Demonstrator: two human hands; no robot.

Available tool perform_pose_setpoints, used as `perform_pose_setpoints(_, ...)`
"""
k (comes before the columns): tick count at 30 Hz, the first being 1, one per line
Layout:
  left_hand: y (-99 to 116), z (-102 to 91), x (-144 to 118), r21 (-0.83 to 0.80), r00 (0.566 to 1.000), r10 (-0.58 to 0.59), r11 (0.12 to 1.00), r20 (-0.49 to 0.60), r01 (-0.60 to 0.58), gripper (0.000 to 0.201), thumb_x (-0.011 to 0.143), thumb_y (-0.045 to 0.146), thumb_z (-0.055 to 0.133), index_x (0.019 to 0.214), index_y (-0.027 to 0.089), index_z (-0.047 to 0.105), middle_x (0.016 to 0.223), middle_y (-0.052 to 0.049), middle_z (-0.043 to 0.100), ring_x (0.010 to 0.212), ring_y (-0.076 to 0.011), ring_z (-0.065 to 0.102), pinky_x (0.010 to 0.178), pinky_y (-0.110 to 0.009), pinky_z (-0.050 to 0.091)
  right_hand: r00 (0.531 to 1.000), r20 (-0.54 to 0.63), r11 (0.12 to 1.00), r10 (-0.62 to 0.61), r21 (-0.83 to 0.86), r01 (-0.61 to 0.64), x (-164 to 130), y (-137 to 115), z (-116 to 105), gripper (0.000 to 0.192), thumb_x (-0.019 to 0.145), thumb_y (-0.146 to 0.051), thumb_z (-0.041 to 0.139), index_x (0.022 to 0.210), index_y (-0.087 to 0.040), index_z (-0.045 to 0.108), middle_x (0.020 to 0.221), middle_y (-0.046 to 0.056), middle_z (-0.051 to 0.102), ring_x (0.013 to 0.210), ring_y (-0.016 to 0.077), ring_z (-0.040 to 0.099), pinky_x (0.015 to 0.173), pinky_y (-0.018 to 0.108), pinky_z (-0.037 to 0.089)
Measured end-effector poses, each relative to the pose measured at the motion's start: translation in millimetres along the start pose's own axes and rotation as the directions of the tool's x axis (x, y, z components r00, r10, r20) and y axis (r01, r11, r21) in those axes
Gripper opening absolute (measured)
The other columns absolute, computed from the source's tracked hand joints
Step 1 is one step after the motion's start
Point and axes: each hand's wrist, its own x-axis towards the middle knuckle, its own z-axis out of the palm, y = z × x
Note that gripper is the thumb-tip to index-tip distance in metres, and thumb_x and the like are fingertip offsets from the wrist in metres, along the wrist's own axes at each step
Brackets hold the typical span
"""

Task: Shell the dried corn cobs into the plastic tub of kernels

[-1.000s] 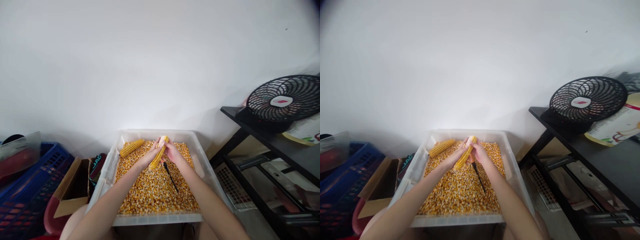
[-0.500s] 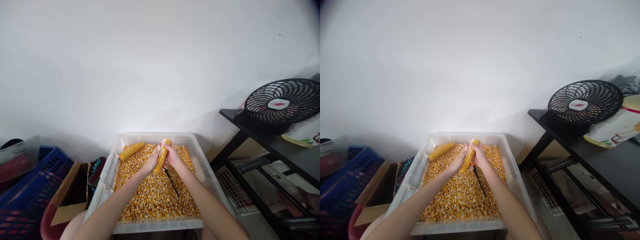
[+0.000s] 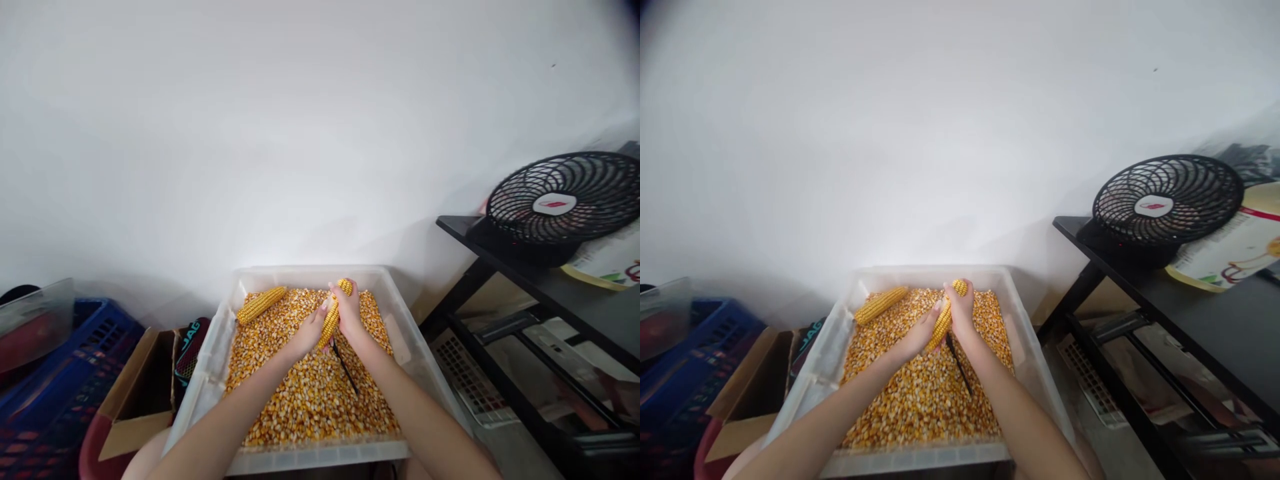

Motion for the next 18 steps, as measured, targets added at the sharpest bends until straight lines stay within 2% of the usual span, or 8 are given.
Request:
perform_pose_setpoints(6, 5.7, 2.0, -2.4, 0.016, 0.992, -0.116, 0.993, 0.045, 0.116, 0.059, 0.076, 0.071, 0.035, 0.065, 0.018, 0.059, 0.042, -0.005, 0.052, 0.029, -0.0153, 0.043, 0.032, -0.028, 0.034, 0.999, 0.052, 0.998, 0.016, 0.066, -0.020, 3.1, -2.4, -1.6, 0.043, 0.059, -0.031, 0.067, 0.094, -0.026, 0.043, 0.073, -0.006, 0.047, 0.058, 0.0108, 0.049, 0.054, 0.023, 0.043)
perform_pose_setpoints(9, 3.9, 2.2, -1.0, 0.004, 0.986, -0.166, 0.986, 0.029, 0.166, 0.064, 0.075, 0.074, 0.030, 0.059, 0.018, 0.057, 0.040, -0.006, 0.052, 0.029, -0.0157, 0.043, 0.032, -0.028, 0.034, 0.997, 0.070, 0.997, 0.013, 0.072, -0.018, 1.5, -5.7, -1.2, 0.046, 0.059, -0.031, 0.067, 0.098, -0.027, 0.042, 0.074, -0.006, 0.048, 0.059, 0.0113, 0.049, 0.054, 0.023, 0.043)
perform_pose_setpoints(11, 2.8, 1.0, 1.1, -0.019, 0.971, -0.236, 0.972, 0.025, 0.236, 0.068, 0.075, 0.075, 0.026, 0.055, 0.018, 0.057, 0.038, -0.007, 0.051, 0.028, -0.0160, 0.043, 0.031, -0.028, 0.033, 0.996, 0.086, 0.998, 0.007, 0.061, -0.012, 0.7, -7.1, -0.9, 0.048, 0.060, -0.032, 0.066, 0.101, -0.028, 0.041, 0.074, -0.006, 0.048, 0.059, 0.0117, 0.049, 0.054, 0.023, 0.043)
perform_pose_setpoints(14, 3.7, -1.4, 4.7, -0.085, 0.945, -0.316, 0.943, 0.080, 0.322, 0.071, 0.078, 0.071, 0.020, 0.056, 0.016, 0.058, 0.041, -0.009, 0.054, 0.032, -0.0176, 0.048, 0.033, -0.028, 0.037, 0.995, 0.103, 0.999, 0.000, 0.033, -0.004, -0.8, -7.0, 0.1, 0.048, 0.062, -0.035, 0.065, 0.103, -0.028, 0.040, 0.073, -0.005, 0.047, 0.058, 0.0121, 0.048, 0.052, 0.023, 0.042)
perform_pose_setpoints(16, 5.3, -1.7, 6.4, -0.143, 0.960, -0.266, 0.950, 0.090, 0.277, 0.065, 0.081, 0.065, 0.025, 0.062, 0.014, 0.060, 0.046, -0.009, 0.058, 0.038, -0.0184, 0.053, 0.039, -0.028, 0.042, 0.997, 0.072, 0.999, -0.037, -0.024, 0.039, -3.7, -5.9, 1.9, 0.046, 0.063, -0.037, 0.066, 0.101, -0.027, 0.041, 0.074, -0.005, 0.048, 0.060, 0.0123, 0.048, 0.055, 0.023, 0.043)
perform_pose_setpoints(18, 5.7, -0.3, 6.8, -0.185, 0.986, -0.165, 0.969, 0.020, 0.166, 0.053, 0.081, 0.059, 0.036, 0.069, 0.014, 0.061, 0.049, -0.007, 0.059, 0.040, -0.0179, 0.054, 0.042, -0.028, 0.044, 0.996, 0.019, 0.992, -0.090, -0.093, 0.091, -9.3, -4.6, 5.4, 0.044, 0.063, -0.038, 0.067, 0.098, -0.026, 0.043, 0.077, -0.004, 0.049, 0.064, 0.0127, 0.049, 0.060, 0.023, 0.044)
